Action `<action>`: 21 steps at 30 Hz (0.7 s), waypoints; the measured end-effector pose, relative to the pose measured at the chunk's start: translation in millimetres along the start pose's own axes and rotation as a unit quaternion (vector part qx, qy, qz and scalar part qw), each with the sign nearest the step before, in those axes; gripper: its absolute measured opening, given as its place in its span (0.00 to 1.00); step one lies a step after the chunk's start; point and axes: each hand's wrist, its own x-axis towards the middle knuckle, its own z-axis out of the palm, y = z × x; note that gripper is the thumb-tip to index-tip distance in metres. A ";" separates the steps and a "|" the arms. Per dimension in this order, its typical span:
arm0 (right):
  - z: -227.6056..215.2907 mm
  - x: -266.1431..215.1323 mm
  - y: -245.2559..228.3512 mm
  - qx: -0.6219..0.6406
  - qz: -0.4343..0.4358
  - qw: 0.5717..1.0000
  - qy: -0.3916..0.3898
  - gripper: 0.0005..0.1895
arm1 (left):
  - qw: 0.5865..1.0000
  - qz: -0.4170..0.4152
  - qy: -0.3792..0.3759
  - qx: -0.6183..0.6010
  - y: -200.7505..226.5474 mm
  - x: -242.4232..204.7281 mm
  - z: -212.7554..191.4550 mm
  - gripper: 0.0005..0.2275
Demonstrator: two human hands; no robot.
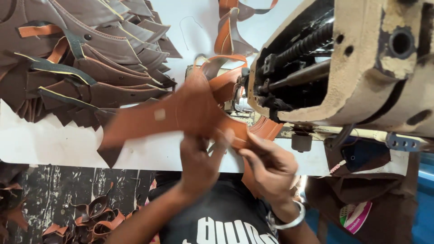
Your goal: Stitching leather shoe components together using an industrial sewing machine.
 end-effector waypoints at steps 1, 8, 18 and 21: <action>10.2 5.3 -2.1 -0.046 -0.035 0.998 -0.033 0.18 | 0.998 -0.041 0.002 -0.044 2.0 14.6 -3.6 0.12; 33.5 33.2 1.9 -0.072 -0.077 0.992 -0.065 0.17 | 0.983 -0.054 -0.024 -0.175 2.2 72.7 -11.5 0.12; 43.8 49.5 1.2 -0.078 -0.075 0.994 -0.024 0.13 | 0.991 -0.006 0.003 -0.134 7.8 90.0 -3.2 0.11; 45.8 55.5 -0.7 -0.124 -0.103 0.987 -0.013 0.10 | 0.995 0.015 0.002 -0.097 13.3 102.8 -0.8 0.08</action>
